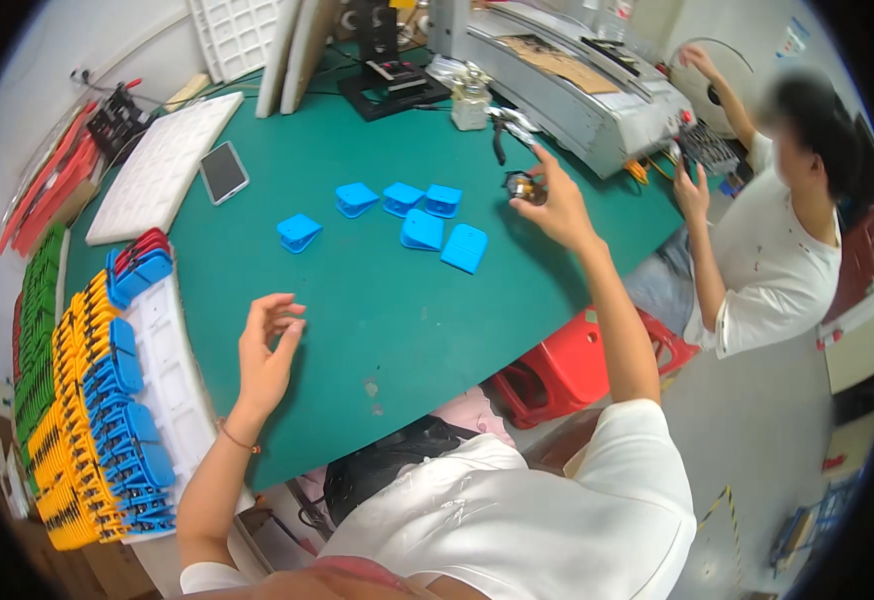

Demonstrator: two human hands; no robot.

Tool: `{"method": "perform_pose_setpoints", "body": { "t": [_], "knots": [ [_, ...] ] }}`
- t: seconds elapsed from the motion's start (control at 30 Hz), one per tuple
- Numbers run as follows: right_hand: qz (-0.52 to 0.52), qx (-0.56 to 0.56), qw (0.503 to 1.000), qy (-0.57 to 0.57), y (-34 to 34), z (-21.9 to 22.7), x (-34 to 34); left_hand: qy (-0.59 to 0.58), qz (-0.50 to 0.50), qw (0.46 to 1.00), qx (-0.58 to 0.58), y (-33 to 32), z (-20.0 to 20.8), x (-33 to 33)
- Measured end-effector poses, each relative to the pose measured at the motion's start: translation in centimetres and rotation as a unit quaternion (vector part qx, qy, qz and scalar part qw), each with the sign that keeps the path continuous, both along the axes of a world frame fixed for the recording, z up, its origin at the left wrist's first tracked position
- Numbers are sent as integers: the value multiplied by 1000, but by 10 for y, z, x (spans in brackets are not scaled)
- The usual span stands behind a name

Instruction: The person assembles electronic devices into plastic clips by hand and places the assembled clips onto a foam tray. The person then picks up a cardboard box and empties plastic parts onto the workbench.

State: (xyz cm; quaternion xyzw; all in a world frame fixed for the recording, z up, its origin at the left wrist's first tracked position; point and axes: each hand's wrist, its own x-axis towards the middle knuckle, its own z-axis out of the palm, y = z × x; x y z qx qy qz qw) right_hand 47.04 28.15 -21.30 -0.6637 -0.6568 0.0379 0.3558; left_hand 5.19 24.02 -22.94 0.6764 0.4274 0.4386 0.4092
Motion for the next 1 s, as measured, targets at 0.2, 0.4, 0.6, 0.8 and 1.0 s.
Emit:
{"method": "perform_pose_setpoints", "body": {
  "t": [0.2, 0.4, 0.6, 0.8, 1.0],
  "knots": [
    [396, -25, 918, 18, -19, 39, -199, -243, -134, 938, -209, -4, 5, -31],
    [488, -32, 872, -11, -17, 19, -280, -338, -69, 889, -301, 0, 4, -50],
    [475, 7, 880, 9, -5, -10, -287, -312, 2, 898, -311, 11, -5, -69],
    [473, 62, 878, 24, 10, -26, -288, -318, -17, 904, -286, 23, -12, -70],
    [473, 165, 866, 8, 17, -33, -288, -361, -45, 896, -254, 24, -8, -65]
  ]
}}
